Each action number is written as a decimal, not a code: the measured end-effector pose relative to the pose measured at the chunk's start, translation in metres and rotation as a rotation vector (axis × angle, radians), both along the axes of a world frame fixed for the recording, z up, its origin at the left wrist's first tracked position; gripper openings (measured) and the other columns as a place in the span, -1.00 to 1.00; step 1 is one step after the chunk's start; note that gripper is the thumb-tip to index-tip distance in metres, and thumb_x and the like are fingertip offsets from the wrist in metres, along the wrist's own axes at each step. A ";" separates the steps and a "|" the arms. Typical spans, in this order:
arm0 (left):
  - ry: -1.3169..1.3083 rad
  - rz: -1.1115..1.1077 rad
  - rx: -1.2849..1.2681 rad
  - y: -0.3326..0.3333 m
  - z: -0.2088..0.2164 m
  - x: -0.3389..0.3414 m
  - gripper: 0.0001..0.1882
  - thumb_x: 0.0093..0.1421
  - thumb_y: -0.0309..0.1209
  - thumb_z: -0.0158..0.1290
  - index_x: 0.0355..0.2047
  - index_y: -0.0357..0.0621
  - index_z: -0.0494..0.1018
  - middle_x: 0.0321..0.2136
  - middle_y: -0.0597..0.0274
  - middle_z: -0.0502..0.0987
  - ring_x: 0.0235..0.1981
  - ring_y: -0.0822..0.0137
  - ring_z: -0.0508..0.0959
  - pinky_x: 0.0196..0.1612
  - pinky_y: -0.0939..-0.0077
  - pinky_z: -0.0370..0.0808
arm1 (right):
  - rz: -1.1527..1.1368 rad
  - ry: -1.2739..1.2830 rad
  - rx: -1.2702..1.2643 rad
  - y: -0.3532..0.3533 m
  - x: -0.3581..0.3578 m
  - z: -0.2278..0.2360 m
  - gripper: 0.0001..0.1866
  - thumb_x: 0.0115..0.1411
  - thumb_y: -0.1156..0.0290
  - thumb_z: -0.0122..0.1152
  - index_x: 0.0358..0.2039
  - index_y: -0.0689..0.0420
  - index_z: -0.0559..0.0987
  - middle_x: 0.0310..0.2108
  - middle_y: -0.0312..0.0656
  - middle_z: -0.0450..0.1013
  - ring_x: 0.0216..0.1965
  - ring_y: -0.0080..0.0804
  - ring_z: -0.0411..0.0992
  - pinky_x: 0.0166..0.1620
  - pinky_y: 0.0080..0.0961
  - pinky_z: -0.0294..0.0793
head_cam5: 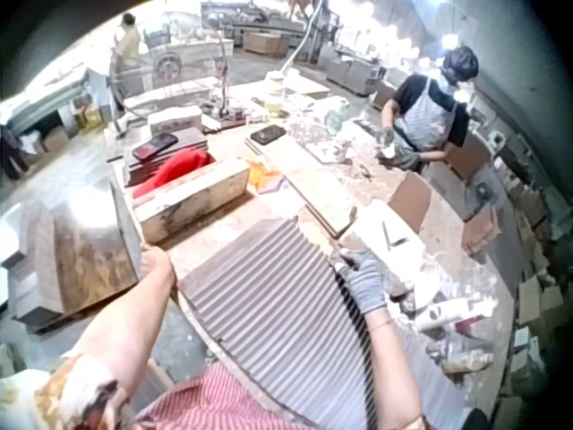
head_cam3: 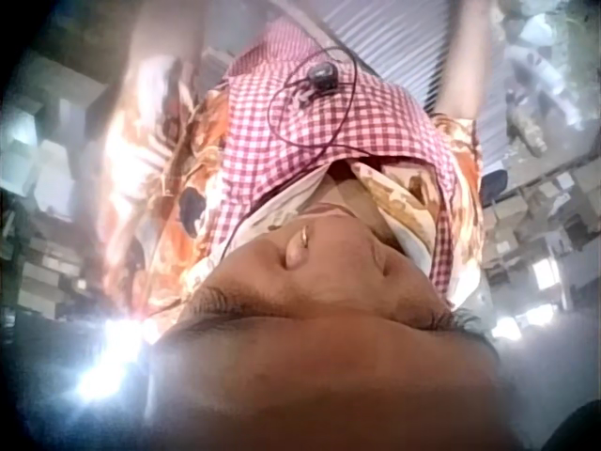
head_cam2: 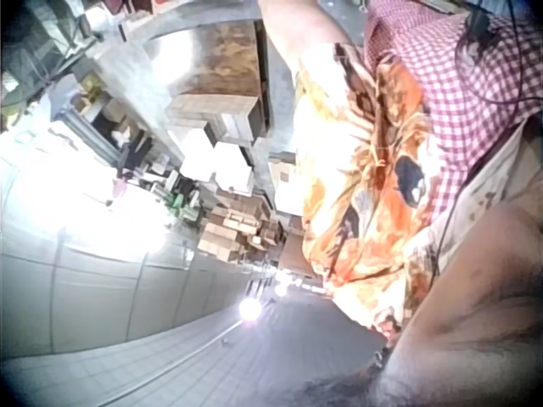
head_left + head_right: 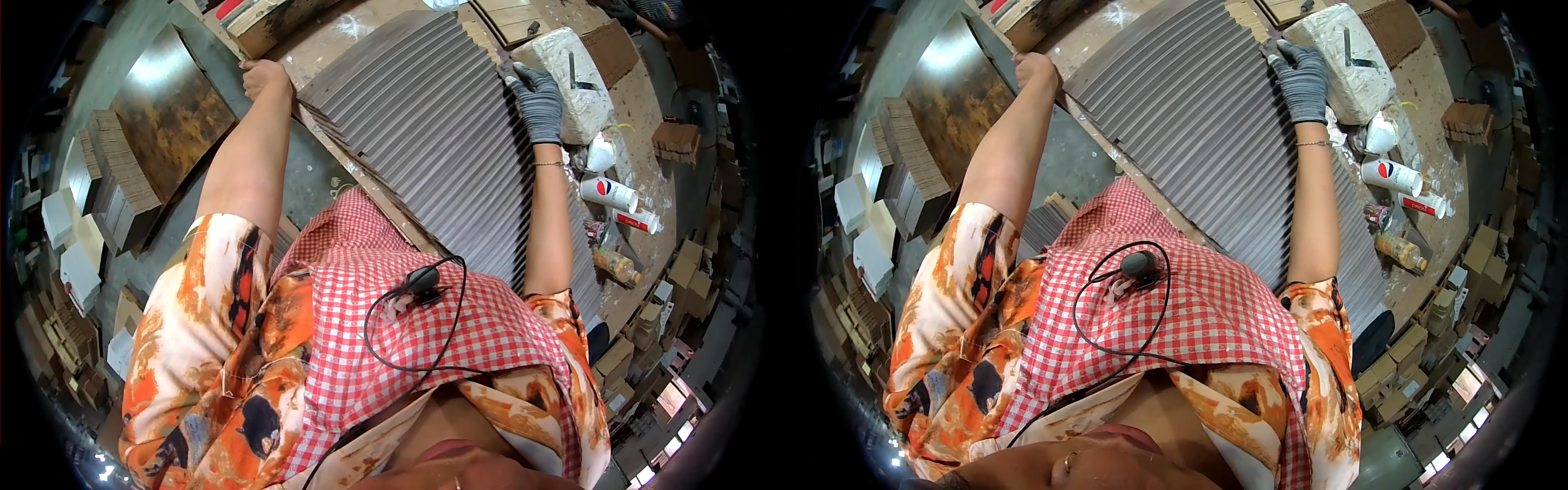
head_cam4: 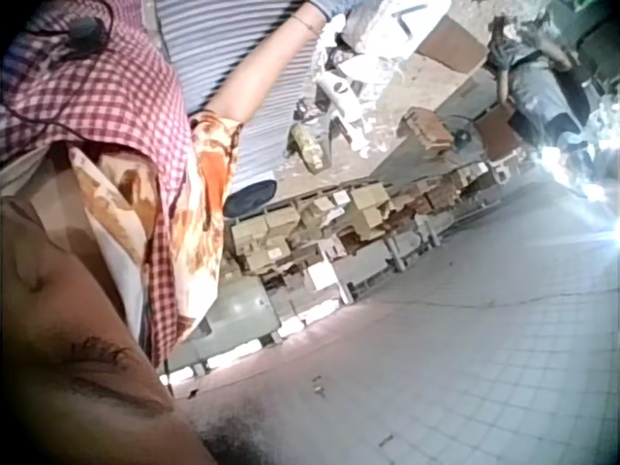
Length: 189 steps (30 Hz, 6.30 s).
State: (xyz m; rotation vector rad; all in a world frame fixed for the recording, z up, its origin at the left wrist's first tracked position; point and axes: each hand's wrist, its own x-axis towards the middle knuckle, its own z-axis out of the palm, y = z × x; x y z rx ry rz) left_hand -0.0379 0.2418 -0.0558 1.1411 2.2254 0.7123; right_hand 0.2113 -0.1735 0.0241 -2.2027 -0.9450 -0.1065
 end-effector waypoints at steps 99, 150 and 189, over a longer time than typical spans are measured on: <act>0.014 -0.013 0.006 -0.005 -0.005 0.005 -0.29 0.47 0.01 -0.39 -0.20 -0.36 0.62 -0.11 -0.16 0.63 0.02 -0.13 0.54 0.09 0.00 0.45 | 0.131 0.017 -0.126 0.030 -0.073 0.035 -0.69 0.18 0.34 0.40 -0.10 0.21 0.70 -0.18 0.02 0.57 -0.12 -0.11 0.53 0.06 -0.29 0.49; 0.036 -0.003 -0.009 0.001 0.000 0.002 -0.29 0.47 0.01 -0.39 -0.24 -0.34 0.64 -0.13 -0.13 0.64 0.00 -0.11 0.55 0.07 -0.01 0.46 | 0.326 0.214 0.005 0.046 -0.224 0.070 -0.63 0.19 0.36 0.32 0.01 0.14 0.67 -0.10 -0.01 0.51 -0.02 -0.09 0.42 0.17 -0.23 0.37; 0.013 -0.036 -0.034 -0.007 0.010 0.001 -0.30 0.47 0.02 -0.38 -0.18 -0.33 0.62 -0.09 -0.13 0.63 0.04 -0.10 0.53 0.08 -0.01 0.45 | 0.057 -0.145 -0.096 0.062 -0.020 0.022 -0.76 0.13 0.33 0.39 -0.18 0.09 0.74 -0.28 0.02 0.55 -0.20 -0.06 0.49 0.03 -0.23 0.46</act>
